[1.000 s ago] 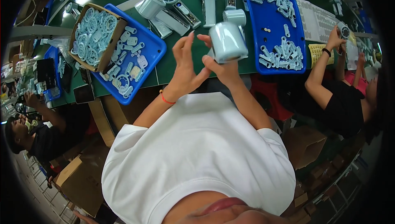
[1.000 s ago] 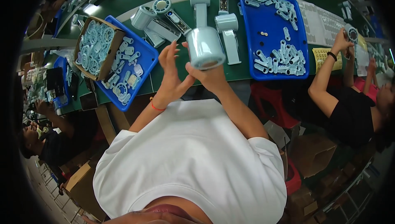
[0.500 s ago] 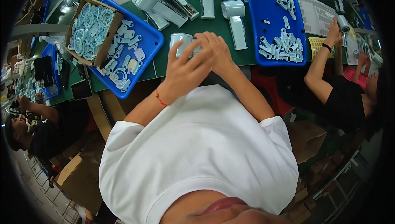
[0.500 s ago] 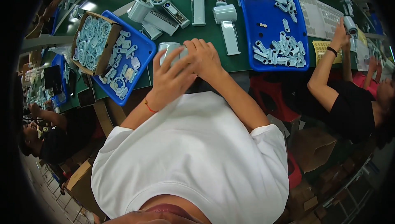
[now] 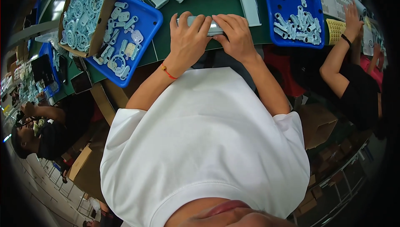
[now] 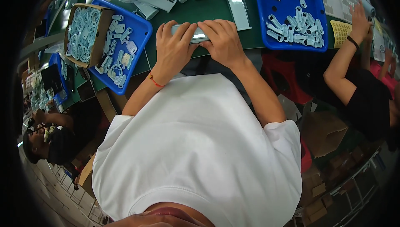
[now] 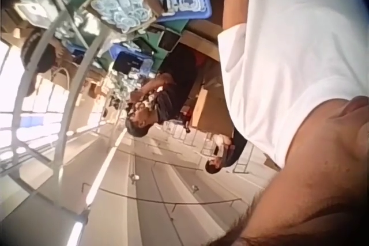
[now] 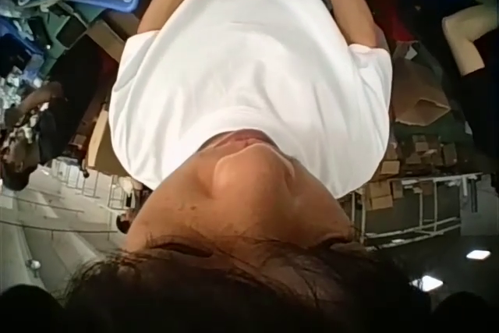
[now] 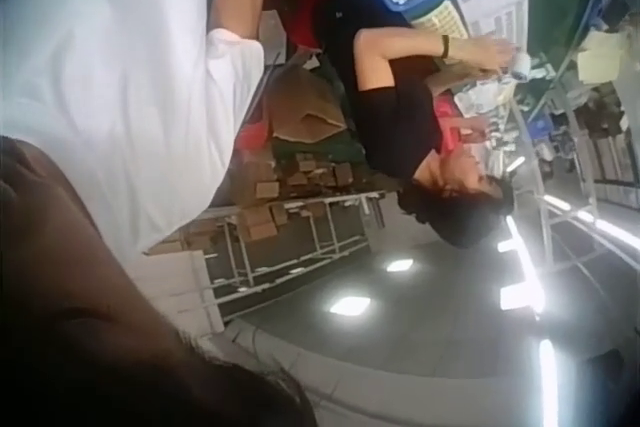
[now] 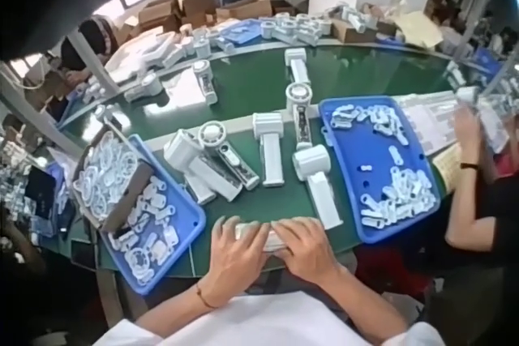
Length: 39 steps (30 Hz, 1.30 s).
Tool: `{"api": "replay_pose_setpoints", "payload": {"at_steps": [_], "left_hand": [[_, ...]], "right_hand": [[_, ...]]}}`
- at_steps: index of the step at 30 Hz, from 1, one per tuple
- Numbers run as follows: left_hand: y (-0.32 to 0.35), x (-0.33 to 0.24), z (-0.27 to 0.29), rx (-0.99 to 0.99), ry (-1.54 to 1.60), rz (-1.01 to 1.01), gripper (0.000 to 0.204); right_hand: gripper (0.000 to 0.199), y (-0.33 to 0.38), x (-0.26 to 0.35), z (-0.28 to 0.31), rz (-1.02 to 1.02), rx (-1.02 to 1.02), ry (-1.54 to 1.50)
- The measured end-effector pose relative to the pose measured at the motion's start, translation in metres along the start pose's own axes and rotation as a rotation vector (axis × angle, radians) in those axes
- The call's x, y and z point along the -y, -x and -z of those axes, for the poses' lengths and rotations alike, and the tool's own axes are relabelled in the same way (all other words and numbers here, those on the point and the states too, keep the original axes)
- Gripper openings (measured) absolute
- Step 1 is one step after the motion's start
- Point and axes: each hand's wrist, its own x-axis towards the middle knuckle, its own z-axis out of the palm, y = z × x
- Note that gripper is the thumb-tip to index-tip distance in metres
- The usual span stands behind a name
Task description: Assembling components of hair dryers on a factory production line.
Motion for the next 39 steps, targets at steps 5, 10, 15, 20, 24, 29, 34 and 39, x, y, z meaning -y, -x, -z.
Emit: {"api": "replay_pose_setpoints", "payload": {"at_steps": [5,10,15,20,24,29,34,39], "left_hand": [[0.0,0.003,-0.003,-0.052,-0.039,-0.06,0.048],[0.002,0.001,-0.006,-0.056,-0.088,-0.068,0.047],[-0.001,0.003,-0.001,-0.047,0.023,-0.014,0.047],[-0.003,0.003,0.002,-0.026,0.081,0.06,0.046],[-0.008,0.003,0.011,-0.026,0.108,0.06,0.046],[-0.014,-0.004,0.024,-0.381,1.118,0.576,0.075],[-0.083,0.03,0.065,-0.288,1.198,0.546,0.042],[-0.232,0.217,0.05,0.096,0.38,0.709,0.047]], "right_hand": [[0.056,0.005,-0.003,-0.008,0.153,-0.133,0.173],[0.056,0.01,-0.005,-0.016,0.183,-0.162,0.246],[0.047,0.005,-0.001,-0.003,0.105,-0.132,0.106],[0.044,-0.004,0.002,0.01,0.041,-0.017,-0.008],[0.047,-0.002,0.008,0.009,0.015,-0.096,-0.064],[0.049,-0.018,0.046,0.025,-0.31,-0.172,-0.529],[0.04,-0.052,0.067,0.064,0.074,-0.152,-0.065],[0.024,-0.014,0.053,0.047,-0.006,0.004,-0.468]]}}
